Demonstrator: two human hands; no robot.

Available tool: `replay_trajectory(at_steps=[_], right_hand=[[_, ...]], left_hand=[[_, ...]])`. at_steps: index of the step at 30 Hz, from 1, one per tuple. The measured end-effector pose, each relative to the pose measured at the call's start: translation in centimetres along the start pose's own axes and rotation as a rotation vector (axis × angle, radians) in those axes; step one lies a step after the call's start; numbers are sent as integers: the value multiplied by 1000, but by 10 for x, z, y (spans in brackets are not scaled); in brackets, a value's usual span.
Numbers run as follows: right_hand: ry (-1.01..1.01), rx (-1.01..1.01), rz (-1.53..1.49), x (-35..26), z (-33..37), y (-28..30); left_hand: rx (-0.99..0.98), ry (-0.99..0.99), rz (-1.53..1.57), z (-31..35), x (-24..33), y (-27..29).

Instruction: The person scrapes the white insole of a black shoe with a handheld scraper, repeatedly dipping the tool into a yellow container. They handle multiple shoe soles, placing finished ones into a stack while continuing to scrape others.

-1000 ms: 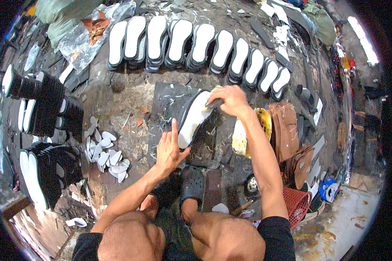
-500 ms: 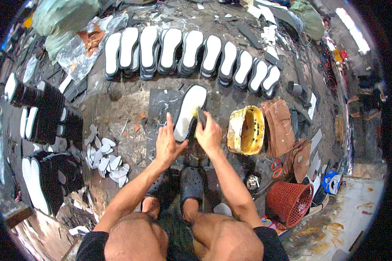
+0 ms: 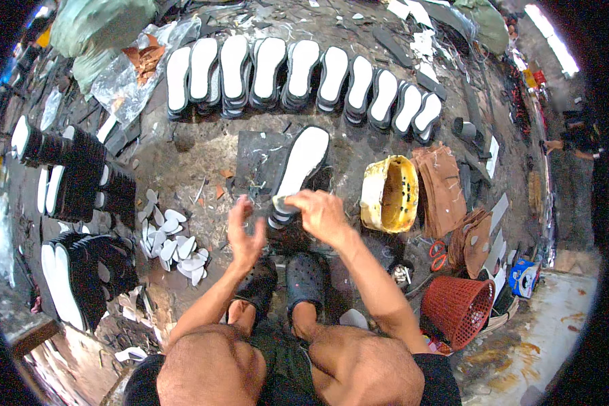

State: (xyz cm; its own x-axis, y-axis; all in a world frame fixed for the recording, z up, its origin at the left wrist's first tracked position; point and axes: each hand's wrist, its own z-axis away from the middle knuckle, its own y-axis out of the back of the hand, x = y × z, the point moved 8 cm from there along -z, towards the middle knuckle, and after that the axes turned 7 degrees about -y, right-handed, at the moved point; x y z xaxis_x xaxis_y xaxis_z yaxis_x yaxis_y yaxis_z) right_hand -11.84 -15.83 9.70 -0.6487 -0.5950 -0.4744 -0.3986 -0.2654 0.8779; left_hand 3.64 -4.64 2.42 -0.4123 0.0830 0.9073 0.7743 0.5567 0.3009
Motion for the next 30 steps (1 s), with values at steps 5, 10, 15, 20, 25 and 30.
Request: replay_trajectory(at_steps=[5,10,15,20,25,30], right_hand=[[-25,-122,73,-39,50,-7],[-234,287,-344,-32,63,145],[-459,602,-286,28,81,201],[-556,699,-361,66,115,195],[-651,702,-354,76,107,193],[-637,706,-396,71,96,196]], left_hand=[[192,246,132,-16,-30,32],[-245,-67,-306,-44,34,-3],[-506,-51,-354,-60,43,-63],[-401,-38,-112,-135,42,-89],[-344,-163,-285,-267,52,-206],[-295,-266,-587,-294,39,-245]])
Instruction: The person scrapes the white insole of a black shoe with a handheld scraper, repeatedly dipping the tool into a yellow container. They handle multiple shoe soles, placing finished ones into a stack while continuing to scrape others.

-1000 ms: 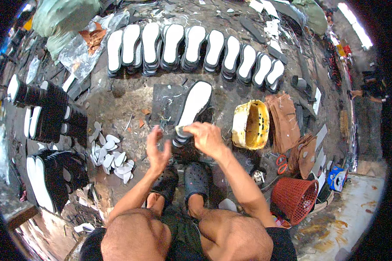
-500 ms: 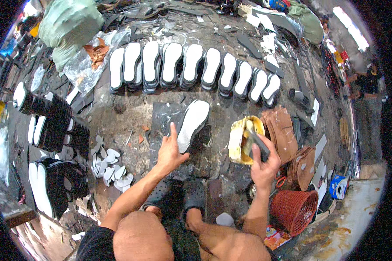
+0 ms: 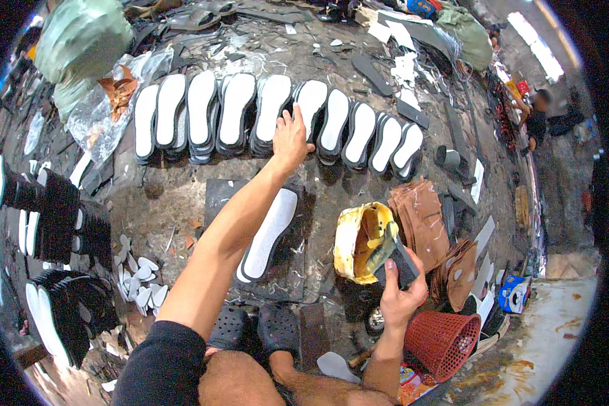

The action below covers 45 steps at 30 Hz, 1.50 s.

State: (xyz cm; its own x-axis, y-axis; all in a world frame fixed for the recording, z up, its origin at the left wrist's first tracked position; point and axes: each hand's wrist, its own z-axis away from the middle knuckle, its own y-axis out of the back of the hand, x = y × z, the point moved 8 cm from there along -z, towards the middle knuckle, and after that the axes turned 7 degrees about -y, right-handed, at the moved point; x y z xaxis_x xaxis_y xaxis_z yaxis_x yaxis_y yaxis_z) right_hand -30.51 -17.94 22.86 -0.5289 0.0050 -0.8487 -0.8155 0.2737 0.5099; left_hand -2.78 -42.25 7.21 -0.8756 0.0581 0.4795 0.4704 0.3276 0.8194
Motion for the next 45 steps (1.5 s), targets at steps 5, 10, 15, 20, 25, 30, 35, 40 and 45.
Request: replay_trajectory(at_steps=[5,10,15,20,25,30,35,40,45], right_hand=[[52,-75,-10,-4,-9,-13],[169,-273,-174,-53,-25,-75],[80,-408,-20,-36,-42,-166],[177,-288,558,29,-48,-236],[584,-655,616,1,-53,-289],[847,-1139,670,-27,70,-317],[407,-643,586,-18,-51,-256],[426,-758,783,8,-27,-281],[859,-991,685,-10,108,-304]], left_hand=[[45,-180,181,109,20,57],[111,-6,323,279,-28,115],[-81,9,275,333,-10,108],[-59,-14,296,342,-15,95],[-68,-29,275,339,-7,96],[-95,34,261,347,-15,91],[-27,16,308,348,-23,97],[-111,11,236,343,-15,93],[339,231,285,349,-65,186]])
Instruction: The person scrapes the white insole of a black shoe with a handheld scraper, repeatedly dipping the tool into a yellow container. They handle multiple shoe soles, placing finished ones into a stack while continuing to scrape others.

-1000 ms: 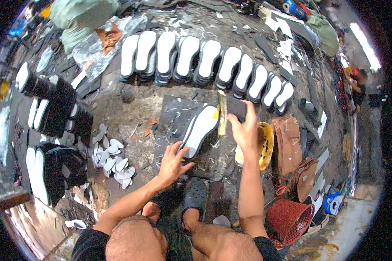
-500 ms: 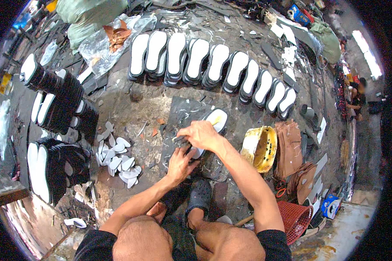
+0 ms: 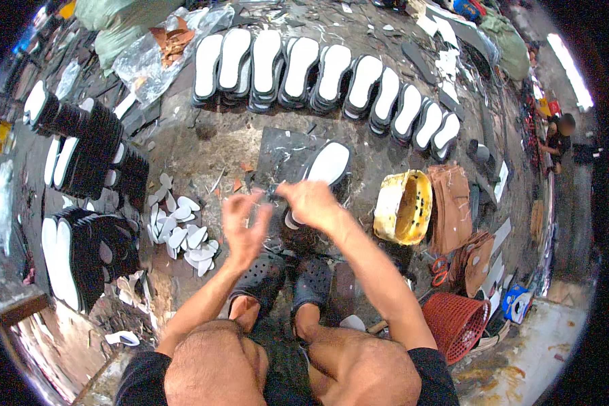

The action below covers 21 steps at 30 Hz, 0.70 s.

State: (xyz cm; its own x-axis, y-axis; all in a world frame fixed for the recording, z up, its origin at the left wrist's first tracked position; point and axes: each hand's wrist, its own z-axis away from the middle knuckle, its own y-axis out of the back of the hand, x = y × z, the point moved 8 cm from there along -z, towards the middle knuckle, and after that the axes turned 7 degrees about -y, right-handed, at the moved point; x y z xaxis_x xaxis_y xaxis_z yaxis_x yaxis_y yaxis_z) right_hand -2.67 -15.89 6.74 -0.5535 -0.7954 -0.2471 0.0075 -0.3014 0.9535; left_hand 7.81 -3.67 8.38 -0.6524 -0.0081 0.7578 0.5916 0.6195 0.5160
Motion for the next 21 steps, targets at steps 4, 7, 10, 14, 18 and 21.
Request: replay_trajectory(at_steps=[4,7,10,14,18,21], right_hand=[[94,21,-216,-61,57,-21],[-40,397,-539,-23,78,56],[-230,475,-562,50,72,93],[-136,344,-460,114,36,73],[-338,243,-327,207,13,49],[95,241,-109,140,-7,61]], left_hand=[[420,206,145,-32,-25,62],[243,230,181,-22,-36,40],[-278,62,77,5,0,-27],[-503,-128,-67,25,29,-96],[-548,-120,-29,25,35,-106],[-511,-126,-73,22,23,-98]])
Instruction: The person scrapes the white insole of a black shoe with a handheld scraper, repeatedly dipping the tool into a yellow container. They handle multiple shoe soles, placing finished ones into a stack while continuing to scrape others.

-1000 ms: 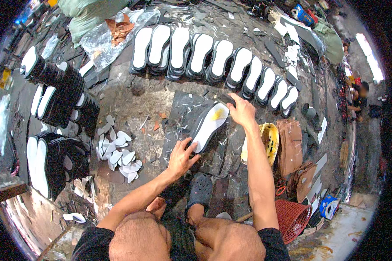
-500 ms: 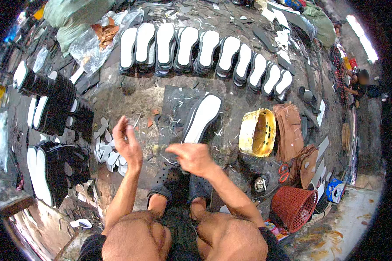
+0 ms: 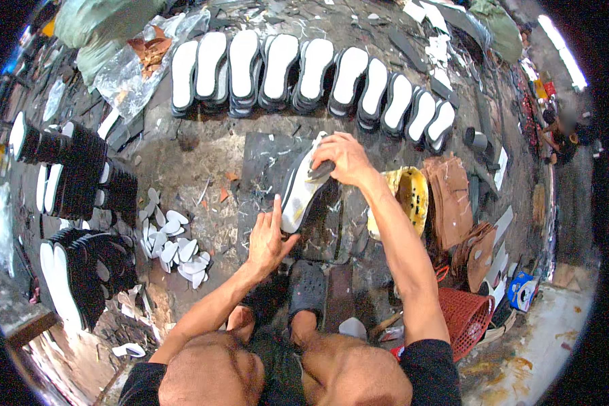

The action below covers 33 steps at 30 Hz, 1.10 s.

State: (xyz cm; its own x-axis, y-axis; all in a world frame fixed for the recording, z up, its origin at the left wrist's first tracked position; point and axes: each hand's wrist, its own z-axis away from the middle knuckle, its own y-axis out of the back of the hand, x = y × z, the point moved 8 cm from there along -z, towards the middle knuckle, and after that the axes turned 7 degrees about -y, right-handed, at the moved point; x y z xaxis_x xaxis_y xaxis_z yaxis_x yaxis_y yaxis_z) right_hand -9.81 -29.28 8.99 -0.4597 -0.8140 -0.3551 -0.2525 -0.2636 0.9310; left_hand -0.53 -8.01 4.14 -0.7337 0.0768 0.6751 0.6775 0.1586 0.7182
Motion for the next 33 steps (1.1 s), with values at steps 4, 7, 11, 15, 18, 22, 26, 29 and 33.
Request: replay_trajectory(at_steps=[4,7,11,15,18,22,26,29,33], right_hand=[[-604,-68,-37,41,52,-2],[-614,-53,-206,-9,81,-20],[-667,142,-269,-50,91,-10],[-814,274,-238,-44,113,-39],[-741,408,-168,-44,92,-4],[-589,203,-15,-29,40,-6],[-360,108,-130,-87,60,-39],[-291,104,-104,-133,86,-46],[-236,91,-15,-163,129,-59]], left_hand=[[9,7,39,4,4,-5],[14,18,70,2,4,-3],[68,-15,69,-1,8,7],[64,58,80,-15,-6,-1],[47,98,109,-11,-12,0],[84,84,148,-6,-9,-5],[245,9,381,13,-25,11],[484,160,268,27,-68,49],[566,269,390,9,-76,58]])
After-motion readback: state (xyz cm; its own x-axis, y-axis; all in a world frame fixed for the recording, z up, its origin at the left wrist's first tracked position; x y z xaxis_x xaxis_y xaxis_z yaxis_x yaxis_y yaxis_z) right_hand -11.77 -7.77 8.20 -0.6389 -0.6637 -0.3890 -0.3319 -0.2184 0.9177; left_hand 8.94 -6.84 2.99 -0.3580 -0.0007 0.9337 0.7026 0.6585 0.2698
